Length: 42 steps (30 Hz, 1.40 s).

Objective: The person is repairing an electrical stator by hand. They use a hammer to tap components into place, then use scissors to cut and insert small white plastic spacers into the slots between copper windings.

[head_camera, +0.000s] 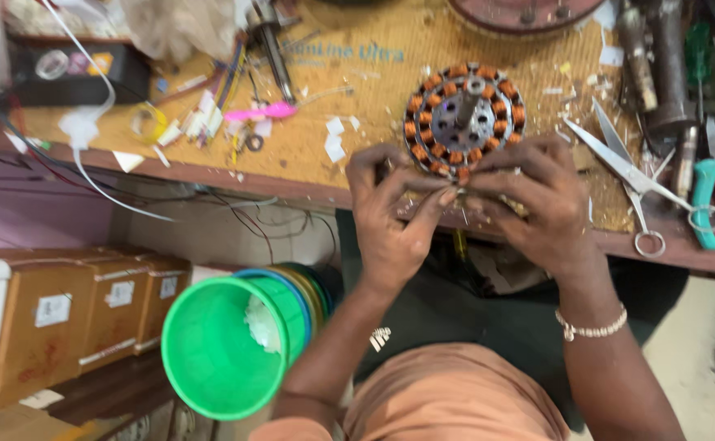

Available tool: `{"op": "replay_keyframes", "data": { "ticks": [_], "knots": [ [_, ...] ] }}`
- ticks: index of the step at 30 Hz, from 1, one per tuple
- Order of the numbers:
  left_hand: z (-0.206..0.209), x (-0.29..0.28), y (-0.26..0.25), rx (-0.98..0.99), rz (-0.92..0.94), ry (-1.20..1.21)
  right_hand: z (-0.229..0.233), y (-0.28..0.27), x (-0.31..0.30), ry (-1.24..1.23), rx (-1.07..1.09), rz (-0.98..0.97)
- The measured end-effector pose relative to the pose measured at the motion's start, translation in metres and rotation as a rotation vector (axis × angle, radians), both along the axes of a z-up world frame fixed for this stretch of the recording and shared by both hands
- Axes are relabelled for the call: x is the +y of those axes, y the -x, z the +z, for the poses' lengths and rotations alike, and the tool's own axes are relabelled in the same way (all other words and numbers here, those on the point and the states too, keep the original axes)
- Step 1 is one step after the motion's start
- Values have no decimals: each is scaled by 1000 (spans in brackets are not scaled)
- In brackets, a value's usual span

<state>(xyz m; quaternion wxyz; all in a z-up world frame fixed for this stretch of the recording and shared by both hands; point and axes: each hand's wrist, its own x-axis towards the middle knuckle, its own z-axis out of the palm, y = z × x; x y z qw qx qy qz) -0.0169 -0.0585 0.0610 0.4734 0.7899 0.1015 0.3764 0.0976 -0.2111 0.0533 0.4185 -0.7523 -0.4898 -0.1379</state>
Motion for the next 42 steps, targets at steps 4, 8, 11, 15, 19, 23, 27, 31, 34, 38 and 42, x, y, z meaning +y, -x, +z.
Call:
{"op": "replay_keyframes", "data": {
  "ticks": [4,8,11,15,19,23,27,31,34,38,42],
  "knots": [
    [20,6,-8,29,-113,-234,-4,-9,-4,-10,-5,4],
    [32,14,-25,-21,-141,-274,-8,-18,-5,-44,29,-30],
    [34,17,-30,-21,-132,-267,-14,-19,-5,0,50,-38],
    [31,18,-36,-13,-162,-271,-20,-16,-6,-13,103,-37],
    [30,16,-41,-31,-206,-293,-18,-18,-6,-1,123,-107],
    [32,14,-43,-41,-209,-288,-16,-19,-6,16,23,-112],
    [30,14,-45,-37,-209,-278,-26,-14,-6,67,31,-175],
    [28,14,-48,-50,-215,-295,-36,-14,-4,106,-14,-185],
    [27,18,-50,-58,-215,-314,-37,-14,-1,129,-52,-199],
    [26,20,-53,-63,-181,-290,-30,-8,1,129,-88,-198],
    [33,22,-55,-43,-221,-291,-10,-6,7,10,104,-257]
  ]
}}
